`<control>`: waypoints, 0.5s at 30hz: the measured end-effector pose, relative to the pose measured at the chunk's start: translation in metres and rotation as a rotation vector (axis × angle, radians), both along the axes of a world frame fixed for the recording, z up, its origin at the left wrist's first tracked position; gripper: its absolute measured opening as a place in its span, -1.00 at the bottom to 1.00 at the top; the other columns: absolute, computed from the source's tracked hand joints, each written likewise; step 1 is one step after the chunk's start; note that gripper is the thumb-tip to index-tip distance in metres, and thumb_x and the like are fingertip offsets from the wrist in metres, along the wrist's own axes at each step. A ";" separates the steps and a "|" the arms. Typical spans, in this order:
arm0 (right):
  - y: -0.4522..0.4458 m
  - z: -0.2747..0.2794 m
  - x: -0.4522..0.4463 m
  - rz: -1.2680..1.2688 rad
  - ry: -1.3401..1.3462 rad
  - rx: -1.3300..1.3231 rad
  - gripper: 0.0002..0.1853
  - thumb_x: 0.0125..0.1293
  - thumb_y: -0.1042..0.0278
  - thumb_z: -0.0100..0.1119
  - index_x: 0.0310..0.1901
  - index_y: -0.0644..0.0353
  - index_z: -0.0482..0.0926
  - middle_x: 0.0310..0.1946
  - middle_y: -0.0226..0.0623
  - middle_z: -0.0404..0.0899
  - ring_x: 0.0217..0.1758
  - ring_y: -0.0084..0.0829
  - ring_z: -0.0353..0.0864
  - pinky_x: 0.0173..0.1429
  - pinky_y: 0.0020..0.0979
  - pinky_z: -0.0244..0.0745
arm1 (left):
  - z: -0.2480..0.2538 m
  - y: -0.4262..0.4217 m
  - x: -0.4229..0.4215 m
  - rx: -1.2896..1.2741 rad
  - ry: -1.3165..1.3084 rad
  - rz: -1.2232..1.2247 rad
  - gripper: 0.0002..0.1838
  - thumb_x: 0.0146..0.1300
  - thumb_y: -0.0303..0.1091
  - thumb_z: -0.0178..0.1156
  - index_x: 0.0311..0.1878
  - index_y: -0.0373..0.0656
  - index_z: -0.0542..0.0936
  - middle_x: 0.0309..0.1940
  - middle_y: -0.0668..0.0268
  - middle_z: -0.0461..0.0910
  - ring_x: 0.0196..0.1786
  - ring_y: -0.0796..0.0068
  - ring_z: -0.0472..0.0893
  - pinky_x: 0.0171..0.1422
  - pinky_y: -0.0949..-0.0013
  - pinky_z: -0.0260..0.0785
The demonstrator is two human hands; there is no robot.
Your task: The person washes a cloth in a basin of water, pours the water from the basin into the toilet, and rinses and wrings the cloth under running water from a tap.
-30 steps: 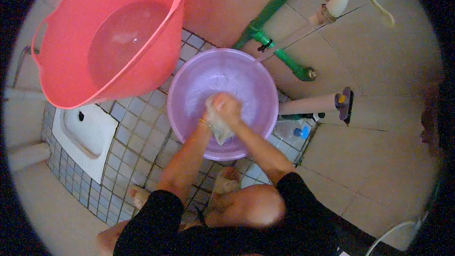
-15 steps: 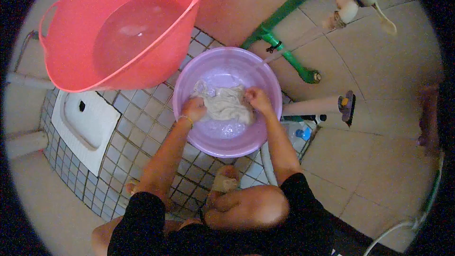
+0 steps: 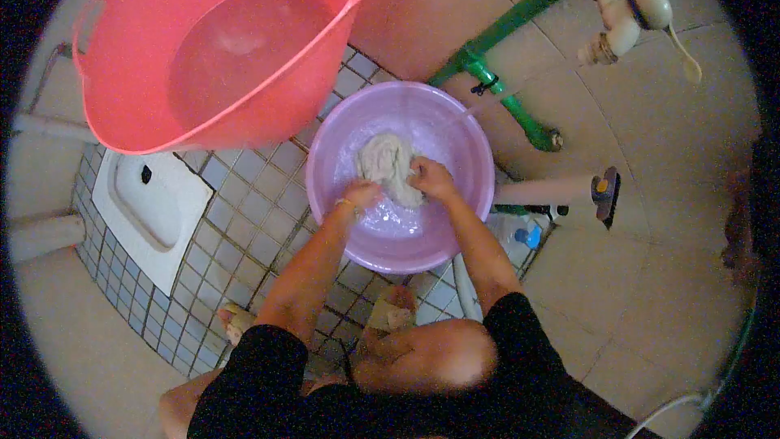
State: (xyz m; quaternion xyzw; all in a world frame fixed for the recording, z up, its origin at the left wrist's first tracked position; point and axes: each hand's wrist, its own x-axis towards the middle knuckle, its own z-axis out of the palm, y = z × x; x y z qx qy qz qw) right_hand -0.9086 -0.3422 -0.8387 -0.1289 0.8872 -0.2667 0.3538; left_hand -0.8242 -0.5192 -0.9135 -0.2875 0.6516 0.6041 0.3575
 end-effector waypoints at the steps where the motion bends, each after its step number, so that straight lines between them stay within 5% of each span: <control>1: 0.000 -0.011 -0.010 -0.160 0.247 -0.065 -0.60 -0.10 0.33 0.20 -0.15 0.19 0.41 -0.17 -0.06 0.41 -0.11 -0.15 0.40 -0.06 -0.26 0.32 | -0.011 -0.004 -0.004 -0.050 0.115 0.245 -0.75 0.02 -0.20 0.07 -0.34 -0.18 0.53 -0.42 0.26 0.55 -0.39 0.35 0.51 -0.30 0.26 0.32; 2: 0.002 -0.028 -0.014 -0.325 0.486 -0.126 -0.58 -0.12 0.33 0.21 -0.14 0.19 0.41 -0.16 -0.05 0.40 -0.10 -0.15 0.39 -0.05 -0.26 0.32 | -0.031 -0.011 -0.003 -0.099 0.221 0.485 -0.73 0.02 -0.17 0.06 -0.31 -0.16 0.54 -0.40 0.26 0.55 -0.36 0.36 0.51 -0.28 0.25 0.32; 3: 0.006 -0.040 -0.012 -0.498 0.722 -0.186 -0.56 -0.13 0.32 0.22 -0.13 0.20 0.40 -0.16 -0.05 0.39 -0.10 -0.14 0.39 -0.04 -0.26 0.31 | 0.003 -0.004 -0.003 -0.077 0.212 0.692 -0.68 0.05 -0.14 0.05 -0.23 -0.16 0.51 -0.35 0.24 0.54 -0.29 0.34 0.50 -0.24 0.23 0.33; 4: -0.009 -0.044 0.003 -0.360 0.713 -0.143 -0.59 -0.14 0.36 0.21 -0.17 0.22 0.40 -0.21 -0.07 0.40 -0.13 -0.14 0.39 -0.05 -0.26 0.32 | 0.039 0.004 -0.004 -0.060 0.221 0.901 -0.64 0.08 -0.10 0.03 -0.15 -0.16 0.48 -0.30 0.22 0.53 -0.23 0.33 0.49 -0.20 0.20 0.34; 5: -0.024 -0.047 0.018 -0.224 0.706 -0.110 -0.62 -0.15 0.41 0.20 -0.20 0.25 0.40 -0.26 -0.09 0.40 -0.16 -0.14 0.40 -0.06 -0.26 0.33 | 0.053 0.006 -0.003 0.181 0.077 0.888 -0.61 0.10 -0.10 0.02 -0.08 -0.13 0.44 -0.22 0.20 0.48 -0.15 0.33 0.46 -0.19 0.22 0.36; 6: -0.022 -0.107 0.023 -0.073 0.812 -0.251 -0.63 -0.16 0.42 0.20 -0.24 0.25 0.40 -0.30 -0.12 0.41 -0.19 -0.16 0.41 -0.11 -0.27 0.35 | 0.062 0.006 -0.008 0.422 -0.061 0.867 -0.58 0.11 -0.09 0.00 -0.01 -0.11 0.39 -0.14 0.17 0.44 -0.07 0.34 0.42 -0.18 0.24 0.38; 8: -0.051 -0.053 0.047 -0.177 0.281 -0.660 -0.63 -0.19 0.42 0.22 -0.25 0.23 0.42 -0.31 -0.13 0.41 -0.25 -0.15 0.43 -0.18 -0.26 0.38 | 0.042 -0.001 -0.018 0.869 -0.053 0.807 -0.57 0.13 -0.10 0.01 0.02 -0.13 0.37 -0.12 0.19 0.43 -0.05 0.34 0.41 -0.14 0.27 0.38; 10: -0.075 0.003 0.077 0.090 0.721 -0.559 -0.71 -0.19 0.41 0.22 -0.33 0.19 0.46 -0.34 -0.15 0.44 -0.34 -0.13 0.46 -0.26 -0.25 0.40 | -0.026 -0.020 -0.017 1.270 0.227 0.735 -0.61 0.14 -0.14 0.04 -0.07 -0.23 0.41 -0.25 0.26 0.50 -0.17 0.34 0.48 -0.08 0.29 0.34; 13: -0.078 0.024 0.085 0.088 0.764 -0.488 -0.75 -0.16 0.28 0.24 -0.40 0.16 0.48 -0.40 -0.16 0.46 -0.41 -0.11 0.47 -0.30 -0.23 0.40 | -0.016 0.006 -0.014 1.130 0.186 0.616 -0.66 0.13 -0.20 0.05 -0.09 -0.22 0.43 -0.25 0.28 0.51 -0.17 0.38 0.49 -0.07 0.34 0.33; 15: -0.051 -0.027 0.031 -0.171 0.737 -0.269 -0.72 -0.11 0.12 0.24 -0.42 0.13 0.49 -0.45 -0.19 0.47 -0.44 -0.14 0.47 -0.31 -0.21 0.38 | -0.004 0.025 -0.007 1.035 0.156 0.538 -0.69 0.13 -0.23 0.06 -0.11 -0.21 0.44 -0.26 0.30 0.51 -0.17 0.40 0.49 -0.07 0.37 0.33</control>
